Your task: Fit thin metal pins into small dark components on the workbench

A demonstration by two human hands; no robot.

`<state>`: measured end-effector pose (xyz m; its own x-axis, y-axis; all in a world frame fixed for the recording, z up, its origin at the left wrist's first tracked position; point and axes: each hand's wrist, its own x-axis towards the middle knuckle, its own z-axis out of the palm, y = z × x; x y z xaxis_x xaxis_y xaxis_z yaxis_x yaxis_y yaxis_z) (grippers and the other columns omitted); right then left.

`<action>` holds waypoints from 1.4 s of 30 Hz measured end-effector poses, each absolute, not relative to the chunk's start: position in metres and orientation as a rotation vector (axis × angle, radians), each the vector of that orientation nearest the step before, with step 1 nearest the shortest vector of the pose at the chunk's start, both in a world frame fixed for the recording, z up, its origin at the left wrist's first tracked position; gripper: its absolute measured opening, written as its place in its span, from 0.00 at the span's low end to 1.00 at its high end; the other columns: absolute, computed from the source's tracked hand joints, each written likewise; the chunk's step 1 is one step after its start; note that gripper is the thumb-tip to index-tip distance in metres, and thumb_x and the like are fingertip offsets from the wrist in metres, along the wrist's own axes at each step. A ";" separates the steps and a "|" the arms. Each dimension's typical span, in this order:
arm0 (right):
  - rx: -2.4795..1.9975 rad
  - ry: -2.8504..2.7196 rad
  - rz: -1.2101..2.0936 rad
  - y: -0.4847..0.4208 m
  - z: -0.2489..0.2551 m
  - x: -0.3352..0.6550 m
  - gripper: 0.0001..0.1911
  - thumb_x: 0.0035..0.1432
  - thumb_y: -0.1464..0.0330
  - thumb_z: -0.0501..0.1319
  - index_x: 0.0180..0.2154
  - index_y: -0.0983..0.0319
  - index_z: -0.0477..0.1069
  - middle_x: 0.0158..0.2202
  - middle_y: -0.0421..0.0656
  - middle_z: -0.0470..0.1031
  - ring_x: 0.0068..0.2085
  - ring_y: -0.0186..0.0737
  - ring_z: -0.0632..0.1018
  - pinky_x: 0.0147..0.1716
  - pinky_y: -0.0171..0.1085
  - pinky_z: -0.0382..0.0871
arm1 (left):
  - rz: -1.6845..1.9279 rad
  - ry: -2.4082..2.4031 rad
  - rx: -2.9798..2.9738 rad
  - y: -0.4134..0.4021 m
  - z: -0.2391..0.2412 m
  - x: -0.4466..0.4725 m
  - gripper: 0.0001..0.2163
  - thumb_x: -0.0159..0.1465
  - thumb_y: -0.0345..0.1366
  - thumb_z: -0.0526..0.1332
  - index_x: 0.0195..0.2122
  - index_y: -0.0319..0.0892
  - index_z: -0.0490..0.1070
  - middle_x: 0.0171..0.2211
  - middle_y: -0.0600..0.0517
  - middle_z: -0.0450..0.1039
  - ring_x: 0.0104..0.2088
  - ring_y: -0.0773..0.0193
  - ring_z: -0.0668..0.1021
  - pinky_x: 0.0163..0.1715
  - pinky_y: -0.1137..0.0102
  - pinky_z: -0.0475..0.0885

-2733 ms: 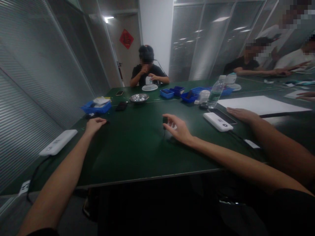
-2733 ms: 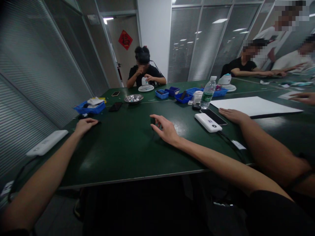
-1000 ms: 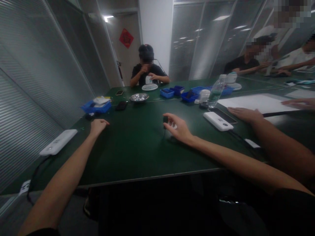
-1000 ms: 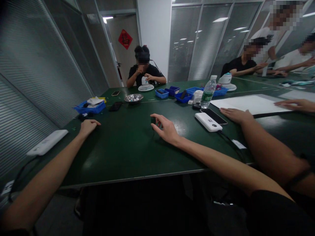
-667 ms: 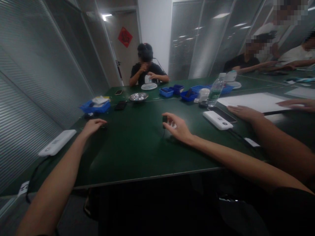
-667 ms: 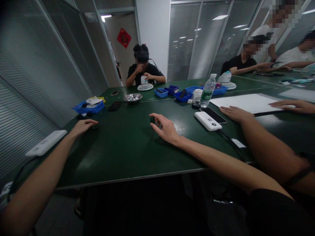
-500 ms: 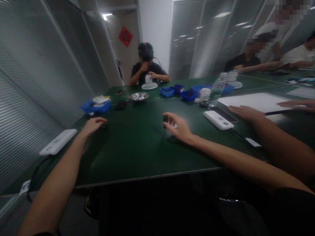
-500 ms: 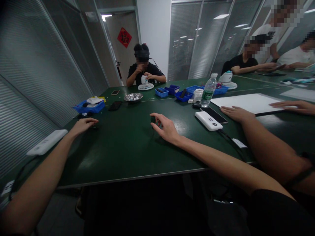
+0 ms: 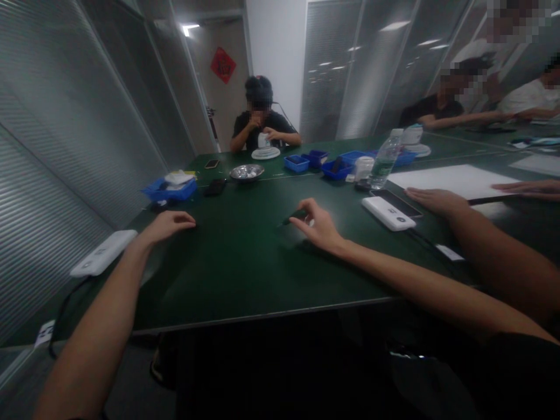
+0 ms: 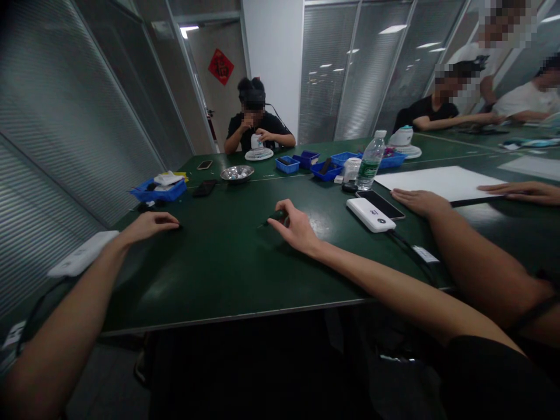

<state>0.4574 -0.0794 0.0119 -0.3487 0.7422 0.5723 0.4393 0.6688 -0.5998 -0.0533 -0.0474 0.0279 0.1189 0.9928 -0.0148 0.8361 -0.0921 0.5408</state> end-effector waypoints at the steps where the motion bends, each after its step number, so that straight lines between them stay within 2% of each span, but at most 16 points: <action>1: -0.926 -2.015 0.474 -0.079 0.011 0.457 0.17 0.66 0.58 0.64 0.49 0.59 0.64 0.39 0.41 0.74 0.33 0.38 0.75 0.31 0.36 0.69 | 0.539 1.752 2.015 -0.049 0.026 -0.040 0.23 0.57 0.57 0.69 0.43 0.45 0.82 0.47 0.48 0.81 0.48 0.51 0.80 0.51 0.62 0.74; 4: -0.894 -2.236 0.515 -0.080 0.010 0.455 0.14 0.65 0.61 0.65 0.46 0.60 0.66 0.40 0.42 0.75 0.35 0.39 0.76 0.33 0.37 0.70 | 0.648 1.544 2.155 -0.056 0.020 0.020 0.19 0.63 0.53 0.66 0.45 0.44 0.82 0.48 0.48 0.80 0.49 0.54 0.79 0.52 0.62 0.72; 8: -0.748 -2.532 0.384 -0.084 0.010 0.453 0.15 0.67 0.67 0.62 0.54 0.59 0.69 0.48 0.46 0.76 0.47 0.44 0.77 0.46 0.42 0.71 | 0.626 1.154 2.326 -0.075 0.012 0.107 0.16 0.67 0.49 0.64 0.46 0.43 0.79 0.45 0.48 0.79 0.43 0.58 0.79 0.43 0.66 0.73; 12: -0.707 -2.580 0.311 -0.084 0.009 0.454 0.17 0.68 0.68 0.58 0.57 0.60 0.70 0.49 0.48 0.74 0.46 0.44 0.76 0.45 0.41 0.70 | 0.624 1.007 2.435 -0.090 0.006 0.147 0.14 0.67 0.47 0.65 0.45 0.41 0.77 0.42 0.48 0.77 0.39 0.61 0.77 0.40 0.68 0.71; 18: -0.703 -2.594 0.290 -0.084 0.008 0.454 0.18 0.69 0.66 0.57 0.58 0.61 0.70 0.46 0.47 0.73 0.41 0.41 0.76 0.40 0.39 0.69 | 0.676 1.050 2.448 -0.094 0.004 0.140 0.11 0.68 0.43 0.65 0.45 0.40 0.75 0.40 0.48 0.76 0.38 0.61 0.76 0.39 0.68 0.71; 23: -0.630 -2.568 0.333 -0.086 0.009 0.454 0.18 0.72 0.61 0.57 0.58 0.60 0.70 0.46 0.47 0.73 0.42 0.41 0.76 0.41 0.39 0.69 | 0.698 0.977 2.403 -0.093 0.004 0.141 0.10 0.69 0.42 0.64 0.43 0.40 0.76 0.42 0.47 0.77 0.41 0.60 0.78 0.42 0.67 0.73; 28: -0.624 -2.572 0.307 -0.085 0.007 0.453 0.17 0.73 0.61 0.56 0.58 0.60 0.69 0.46 0.47 0.72 0.41 0.41 0.75 0.40 0.39 0.69 | 0.727 0.906 2.352 -0.095 0.004 0.147 0.08 0.68 0.40 0.66 0.41 0.40 0.77 0.43 0.48 0.78 0.43 0.59 0.79 0.47 0.66 0.73; 33: -0.602 -2.593 0.319 -0.086 0.008 0.453 0.18 0.72 0.62 0.56 0.60 0.59 0.68 0.48 0.47 0.72 0.42 0.41 0.76 0.41 0.39 0.70 | 0.706 0.965 2.289 -0.097 0.006 0.149 0.10 0.68 0.40 0.66 0.46 0.41 0.77 0.43 0.48 0.78 0.43 0.60 0.79 0.45 0.66 0.73; 42: -0.605 -2.616 0.309 -0.086 0.008 0.454 0.17 0.73 0.62 0.56 0.59 0.60 0.66 0.48 0.47 0.70 0.40 0.40 0.75 0.39 0.39 0.70 | 0.747 0.951 2.114 -0.090 -0.001 0.147 0.12 0.68 0.37 0.65 0.51 0.40 0.76 0.47 0.46 0.78 0.47 0.59 0.80 0.50 0.64 0.74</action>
